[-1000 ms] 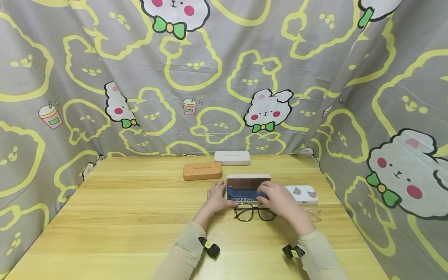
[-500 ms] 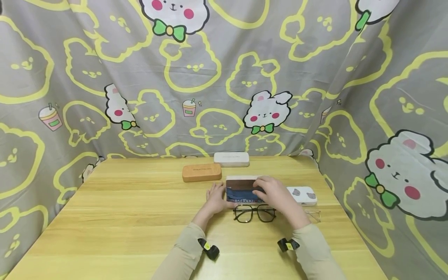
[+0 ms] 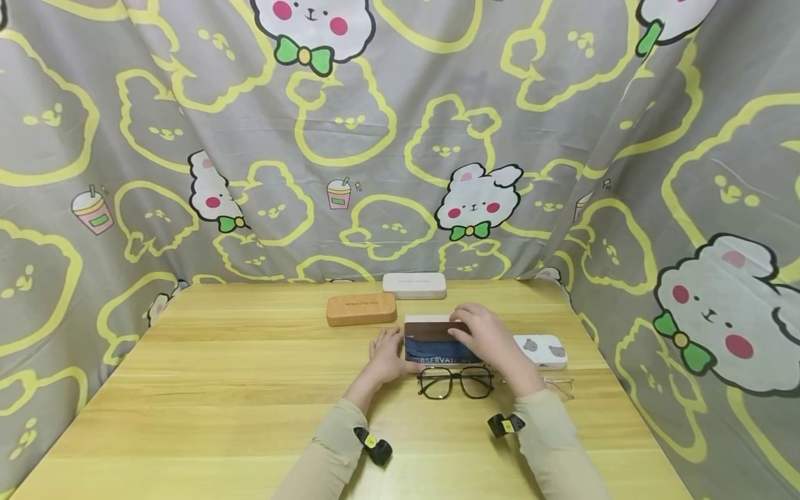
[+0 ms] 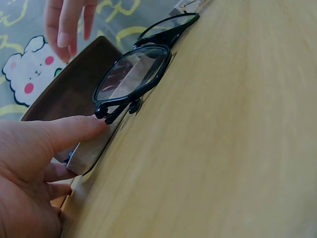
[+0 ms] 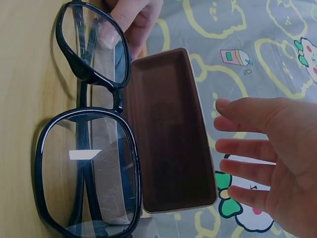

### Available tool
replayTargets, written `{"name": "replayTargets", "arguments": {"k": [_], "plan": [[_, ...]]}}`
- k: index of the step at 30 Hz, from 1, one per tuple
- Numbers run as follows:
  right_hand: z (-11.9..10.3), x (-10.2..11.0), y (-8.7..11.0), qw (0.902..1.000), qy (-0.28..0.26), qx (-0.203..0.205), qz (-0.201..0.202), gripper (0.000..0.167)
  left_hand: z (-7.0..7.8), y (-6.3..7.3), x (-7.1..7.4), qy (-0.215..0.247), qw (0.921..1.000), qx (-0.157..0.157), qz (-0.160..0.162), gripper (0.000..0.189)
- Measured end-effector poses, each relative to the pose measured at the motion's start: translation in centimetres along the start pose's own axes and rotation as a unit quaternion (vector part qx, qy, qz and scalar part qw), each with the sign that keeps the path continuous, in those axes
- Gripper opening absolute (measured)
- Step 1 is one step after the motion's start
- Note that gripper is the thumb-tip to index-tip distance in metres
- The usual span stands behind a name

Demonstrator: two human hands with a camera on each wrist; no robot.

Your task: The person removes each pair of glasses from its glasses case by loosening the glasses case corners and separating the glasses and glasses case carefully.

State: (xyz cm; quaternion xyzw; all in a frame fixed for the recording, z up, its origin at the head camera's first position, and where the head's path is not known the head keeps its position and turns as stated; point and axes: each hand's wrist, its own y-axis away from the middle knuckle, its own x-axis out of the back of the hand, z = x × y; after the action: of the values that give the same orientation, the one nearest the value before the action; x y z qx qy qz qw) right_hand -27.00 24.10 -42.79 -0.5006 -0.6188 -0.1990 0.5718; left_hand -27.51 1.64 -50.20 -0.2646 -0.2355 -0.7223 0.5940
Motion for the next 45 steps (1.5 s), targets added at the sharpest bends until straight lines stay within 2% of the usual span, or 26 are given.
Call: {"name": "replayTargets", "arguments": {"k": [6,14,24,30,37,45], "plan": [[0.5,-0.5,-0.6,0.9999,-0.003,-0.001,0.016,0.018,0.0,0.0,0.0,-0.004,1.0,0.001,0.0,0.092],[0.9,-1.0,-1.3,0.9993,-0.025,-0.022,0.015,0.021,-0.1,-0.1,-0.2,-0.002,1.0,-0.001,-0.002,0.091],[1.9,-1.9,-2.0,0.999,-0.03,-0.031,0.009,0.026,-0.1,0.0,-0.3,-0.011,0.9999,0.002,-0.007,0.093],[2.3,-2.3,-2.1,0.9972,-0.052,-0.053,-0.01,0.033,-0.1,0.1,-0.4,-0.006,0.9999,0.002,-0.008,0.093],[2.9,-2.3,-2.4,0.9883,-0.096,-0.093,-0.074,0.062,-0.1,0.0,-0.4,-0.01,0.9999,0.003,-0.01,0.092],[3.1,-2.1,-3.1,0.9795,-0.13,-0.085,-0.129,0.07,-0.1,-0.1,0.0,-0.01,0.9999,0.001,-0.007,0.094]]}}
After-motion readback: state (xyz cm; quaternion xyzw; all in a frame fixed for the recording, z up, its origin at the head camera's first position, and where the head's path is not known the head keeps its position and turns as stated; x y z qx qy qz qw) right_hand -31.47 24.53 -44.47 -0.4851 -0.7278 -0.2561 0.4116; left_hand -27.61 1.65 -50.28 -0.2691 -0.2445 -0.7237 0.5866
